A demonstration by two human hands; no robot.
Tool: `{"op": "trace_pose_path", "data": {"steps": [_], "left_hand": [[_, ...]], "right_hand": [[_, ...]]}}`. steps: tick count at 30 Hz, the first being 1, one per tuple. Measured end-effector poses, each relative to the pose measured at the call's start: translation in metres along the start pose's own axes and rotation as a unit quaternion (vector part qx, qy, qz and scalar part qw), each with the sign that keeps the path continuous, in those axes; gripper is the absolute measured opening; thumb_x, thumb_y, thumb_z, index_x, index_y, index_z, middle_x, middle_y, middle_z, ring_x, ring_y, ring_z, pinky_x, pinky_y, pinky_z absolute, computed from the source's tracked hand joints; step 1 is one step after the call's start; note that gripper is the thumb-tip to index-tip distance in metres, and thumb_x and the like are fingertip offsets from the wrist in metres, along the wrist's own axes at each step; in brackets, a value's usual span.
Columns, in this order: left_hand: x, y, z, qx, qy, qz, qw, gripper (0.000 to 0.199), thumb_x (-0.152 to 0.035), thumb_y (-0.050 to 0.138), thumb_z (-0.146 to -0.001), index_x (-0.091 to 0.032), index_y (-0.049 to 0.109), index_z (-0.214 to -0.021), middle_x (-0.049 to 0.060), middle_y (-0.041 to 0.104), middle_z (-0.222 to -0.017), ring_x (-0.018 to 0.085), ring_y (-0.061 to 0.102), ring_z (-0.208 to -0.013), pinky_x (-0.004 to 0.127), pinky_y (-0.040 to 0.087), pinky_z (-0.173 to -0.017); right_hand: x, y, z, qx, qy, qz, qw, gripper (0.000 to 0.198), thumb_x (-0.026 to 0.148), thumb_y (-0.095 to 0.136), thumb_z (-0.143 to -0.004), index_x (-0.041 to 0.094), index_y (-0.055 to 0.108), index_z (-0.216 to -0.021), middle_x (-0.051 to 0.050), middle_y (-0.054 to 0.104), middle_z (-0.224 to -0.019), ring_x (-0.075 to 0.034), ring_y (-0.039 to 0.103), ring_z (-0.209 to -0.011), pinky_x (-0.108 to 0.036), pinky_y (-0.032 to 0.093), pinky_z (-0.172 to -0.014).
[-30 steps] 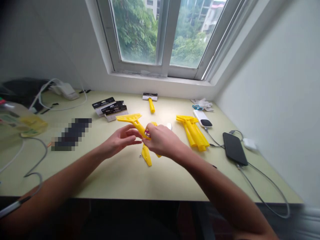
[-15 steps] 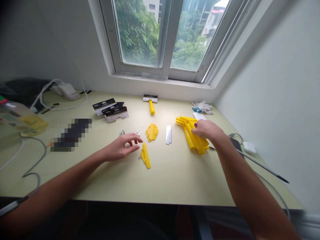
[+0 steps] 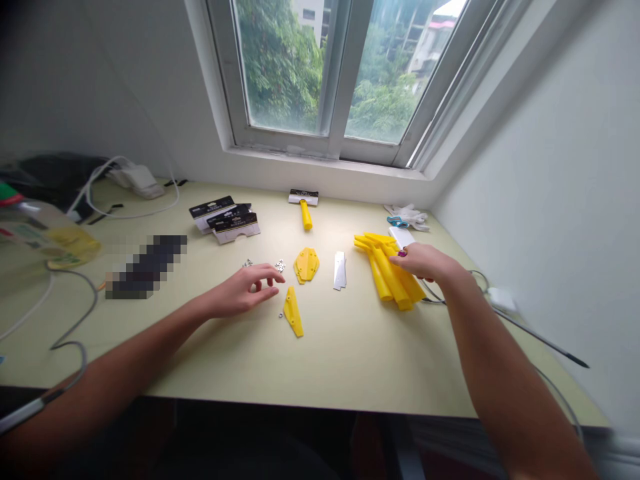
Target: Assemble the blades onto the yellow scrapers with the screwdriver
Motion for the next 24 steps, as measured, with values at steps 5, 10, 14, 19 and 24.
{"op": "trace_pose_path", "data": {"steps": [5, 10, 14, 19, 24], "left_hand": [[0.001, -0.002, 0.0, 0.015, 0.004, -0.01, 1.0, 0.025, -0.034, 0.055, -0.091, -0.018, 0.066, -0.107, 0.007, 0.064, -0.104, 0.016, 0.06, -0.085, 0.03, 0.05, -0.073], [-0.006, 0.004, 0.004, 0.08, 0.041, -0.09, 0.992, 0.022, -0.033, 0.066, -0.085, -0.019, 0.069, -0.101, 0.006, 0.065, -0.1, 0.018, 0.06, -0.088, 0.033, 0.047, -0.081], [-0.008, 0.009, 0.005, 0.086, 0.063, -0.128, 0.986, 0.022, -0.033, 0.068, -0.083, -0.019, 0.069, -0.1, 0.006, 0.064, -0.099, 0.019, 0.059, -0.091, 0.032, 0.046, -0.083], [-0.002, 0.001, 0.004, 0.069, 0.052, -0.113, 0.99, 0.024, -0.038, 0.068, -0.083, -0.018, 0.068, -0.094, 0.005, 0.063, -0.095, 0.018, 0.058, -0.085, 0.032, 0.045, -0.079], [0.0, -0.006, 0.004, 0.072, 0.041, -0.105, 0.991, 0.024, -0.039, 0.068, -0.083, -0.017, 0.067, -0.093, 0.006, 0.063, -0.094, 0.018, 0.058, -0.083, 0.031, 0.045, -0.076]], "right_hand": [[0.023, -0.012, 0.032, -0.147, -0.047, 0.06, 0.986, 0.026, 0.043, 0.052, -0.085, 0.019, 0.057, -0.077, -0.013, 0.068, -0.087, -0.024, 0.06, -0.072, -0.034, 0.041, -0.061], [0.095, 0.014, 0.087, -0.104, -0.338, 0.02, 0.935, 0.02, 0.042, 0.052, -0.088, 0.024, 0.057, -0.093, -0.005, 0.066, -0.098, -0.022, 0.062, -0.084, -0.033, 0.045, -0.07], [0.144, 0.053, 0.104, -0.013, -0.475, -0.003, 0.88, 0.032, 0.041, 0.064, -0.082, 0.024, 0.055, -0.107, -0.006, 0.063, -0.112, -0.022, 0.062, -0.091, -0.033, 0.047, -0.075], [0.166, 0.079, 0.088, 0.019, -0.491, 0.036, 0.87, 0.057, 0.04, 0.077, -0.067, 0.022, 0.055, -0.116, -0.01, 0.057, -0.125, -0.026, 0.063, -0.095, -0.034, 0.049, -0.074], [0.17, 0.076, 0.087, 0.036, -0.497, 0.039, 0.866, 0.049, 0.041, 0.076, -0.067, 0.02, 0.056, -0.107, -0.008, 0.061, -0.112, -0.022, 0.061, -0.085, -0.031, 0.048, -0.07]]}}
Point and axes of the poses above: each hand's wrist, its own z-axis away from the middle knuckle, its own y-axis out of the palm, x = y × z, the point moved 2 cm from there along -z, towards the middle knuckle
